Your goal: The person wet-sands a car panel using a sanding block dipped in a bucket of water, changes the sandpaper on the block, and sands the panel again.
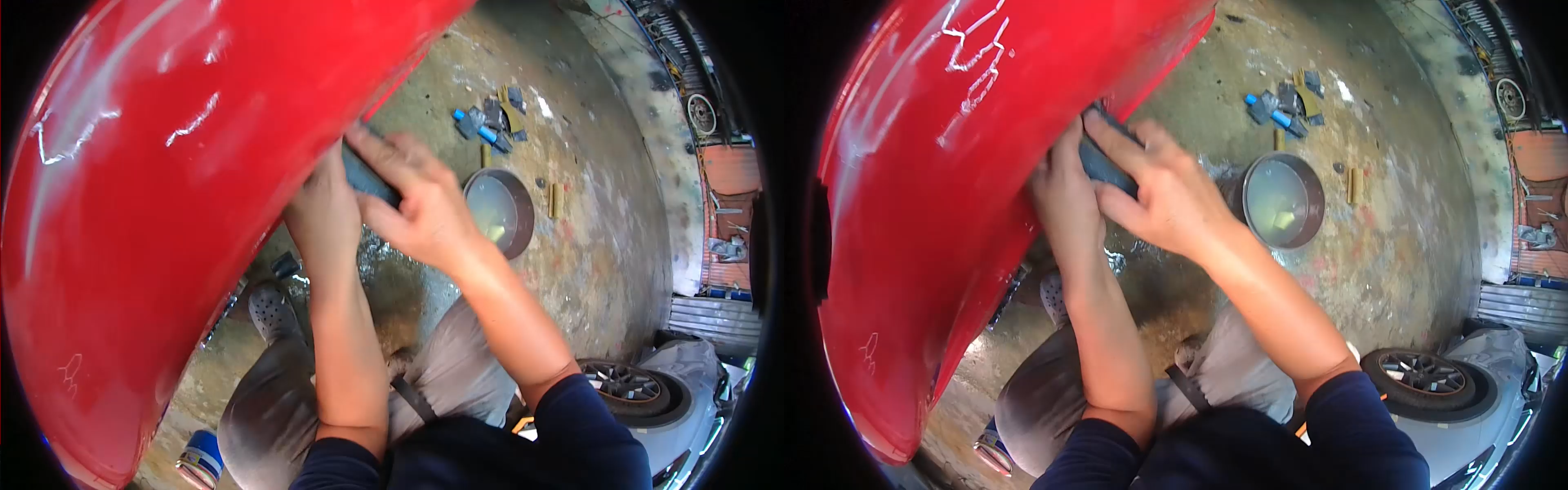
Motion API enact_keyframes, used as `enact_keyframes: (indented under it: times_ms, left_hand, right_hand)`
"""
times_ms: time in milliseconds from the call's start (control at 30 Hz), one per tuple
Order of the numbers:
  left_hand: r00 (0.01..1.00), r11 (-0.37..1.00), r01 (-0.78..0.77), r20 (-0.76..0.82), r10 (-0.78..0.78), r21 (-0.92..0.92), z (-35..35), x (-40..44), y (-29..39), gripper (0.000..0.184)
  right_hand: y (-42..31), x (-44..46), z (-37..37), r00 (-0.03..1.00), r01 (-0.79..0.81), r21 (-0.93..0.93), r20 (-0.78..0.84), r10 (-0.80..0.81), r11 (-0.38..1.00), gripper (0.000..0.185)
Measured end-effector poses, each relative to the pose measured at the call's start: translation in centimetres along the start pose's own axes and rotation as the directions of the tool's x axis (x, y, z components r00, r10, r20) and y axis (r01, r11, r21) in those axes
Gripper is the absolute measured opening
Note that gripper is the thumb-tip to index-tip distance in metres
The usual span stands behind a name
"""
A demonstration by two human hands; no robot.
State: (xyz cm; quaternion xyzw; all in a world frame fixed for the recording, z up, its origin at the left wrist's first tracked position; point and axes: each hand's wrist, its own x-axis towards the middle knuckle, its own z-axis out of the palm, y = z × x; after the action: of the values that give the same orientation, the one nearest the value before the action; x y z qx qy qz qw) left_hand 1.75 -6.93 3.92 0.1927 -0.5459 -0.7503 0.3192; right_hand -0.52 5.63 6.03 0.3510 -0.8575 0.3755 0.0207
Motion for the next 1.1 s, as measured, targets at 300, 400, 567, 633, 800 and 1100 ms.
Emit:
enact_keyframes:
  times_ms: [300,400,567,633,800,1100]
  left_hand:
    - [0.993,0.99,0.109,-0.035,-0.112,-0.089,-0.2,-0.1,-1.8,0.035]
    - [0.998,0.993,0.047,-0.04,-0.051,-0.108,0.5,0.2,-0.4,0.035]
    - [0.994,0.989,0.078,-0.062,-0.087,-0.128,0.6,0.2,-0.8,0.037]
    - [0.992,0.985,0.094,-0.071,-0.106,-0.147,0.6,0.5,-0.7,0.038]
    - [0.991,0.981,0.127,-0.029,-0.132,-0.145,0.2,-0.5,-0.2,0.041]
    - [0.993,0.988,0.083,-0.075,-0.093,-0.129,0.4,0.1,-1.8,0.042]
  right_hand:
    - [0.4,0.4,-0.2,0.999,0.045,-0.065,-0.001,-0.046,0.997,0.068]
    - [-0.7,0.7,-1.5,0.995,-0.038,-0.034,0.094,0.041,0.999,0.066]
    - [0.5,1.1,-0.9,0.995,0.096,-0.075,0.012,-0.095,0.993,0.063]
    - [-0.4,1.2,-1.2,0.991,-0.044,-0.044,0.125,0.049,0.998,0.062]
    - [-1.0,0.4,-1.5,0.999,0.042,-0.075,0.025,-0.041,0.996,0.064]
    - [-0.7,0.8,-1.2,0.99,-0.031,-0.079,0.133,0.041,0.996,0.066]
